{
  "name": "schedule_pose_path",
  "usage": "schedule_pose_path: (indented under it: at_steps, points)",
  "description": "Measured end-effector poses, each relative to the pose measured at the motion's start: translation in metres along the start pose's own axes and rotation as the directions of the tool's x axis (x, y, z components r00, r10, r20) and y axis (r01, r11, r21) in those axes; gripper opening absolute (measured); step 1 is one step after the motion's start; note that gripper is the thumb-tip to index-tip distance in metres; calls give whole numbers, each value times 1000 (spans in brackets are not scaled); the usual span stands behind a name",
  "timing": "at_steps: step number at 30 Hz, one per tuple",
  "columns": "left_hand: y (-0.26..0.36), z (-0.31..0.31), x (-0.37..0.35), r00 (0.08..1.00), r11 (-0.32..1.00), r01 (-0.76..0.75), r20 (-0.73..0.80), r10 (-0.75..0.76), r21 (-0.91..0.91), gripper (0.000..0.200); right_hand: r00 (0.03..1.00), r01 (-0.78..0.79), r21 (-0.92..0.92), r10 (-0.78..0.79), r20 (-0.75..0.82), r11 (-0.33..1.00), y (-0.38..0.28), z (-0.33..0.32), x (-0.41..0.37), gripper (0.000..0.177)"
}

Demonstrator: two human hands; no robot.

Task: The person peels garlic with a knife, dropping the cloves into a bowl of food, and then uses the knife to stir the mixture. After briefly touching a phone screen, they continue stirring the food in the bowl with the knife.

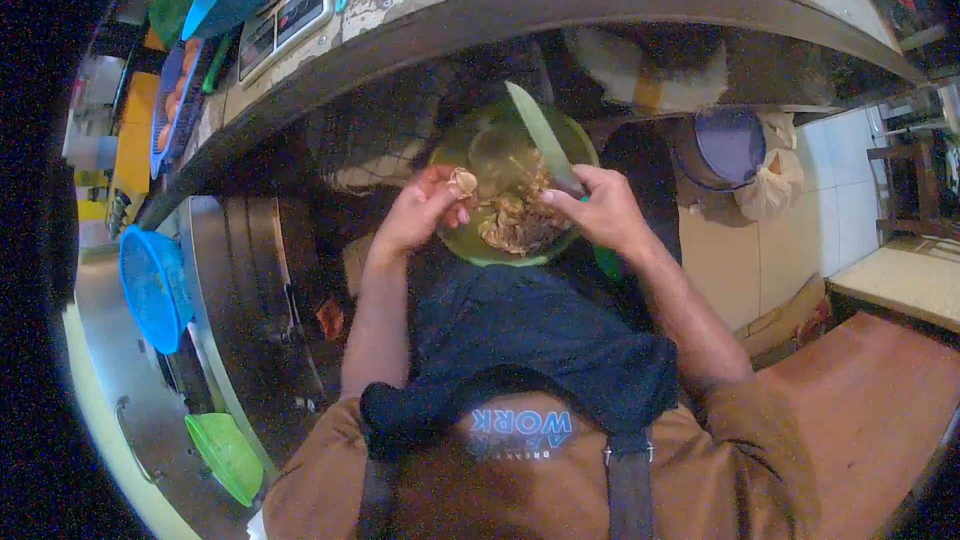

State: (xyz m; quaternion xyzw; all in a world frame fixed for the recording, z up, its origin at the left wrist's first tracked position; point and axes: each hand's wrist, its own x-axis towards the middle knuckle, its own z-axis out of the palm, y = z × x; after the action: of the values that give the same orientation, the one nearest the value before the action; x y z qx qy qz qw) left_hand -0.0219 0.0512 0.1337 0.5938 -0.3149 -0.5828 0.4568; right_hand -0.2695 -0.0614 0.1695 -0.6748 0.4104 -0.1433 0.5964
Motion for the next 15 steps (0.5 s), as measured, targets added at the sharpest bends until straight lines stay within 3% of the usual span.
schedule_pose_path:
  at_steps: [2, 4, 6, 7, 10, 15]
  points:
    - [5, 12, -5, 1000, 999, 6, -7, -6, -39, 27, 997, 68, 41, -69, 19, 997, -5, 10, 5, 25]
    - [5, 21, -10, 1000, 978, -21, -16, 18, -208, 21, 989, 138, 84, -141, 34, 987, -11, 22, 12, 26]
    - [7, 28, -14, 998, 982, -57, -14, 56, -180, 19, 975, 203, 204, -217, 46, 958, -12, 36, 21, 27]
    - [9, 31, -16, 996, 984, -93, -12, 93, -151, 16, 966, 255, 98, -258, 14, 962, -8, 41, 26, 30]
    - [18, 42, -24, 996, 986, -71, -65, 62, -151, 15, 973, 203, 165, -217, 75, 965, -12, 47, 27, 32]
    - [22, 53, -34, 986, 986, -158, -61, 155, -49, 18, 978, 121, 263, -160, 132, 957, -21, 42, 16, 28]
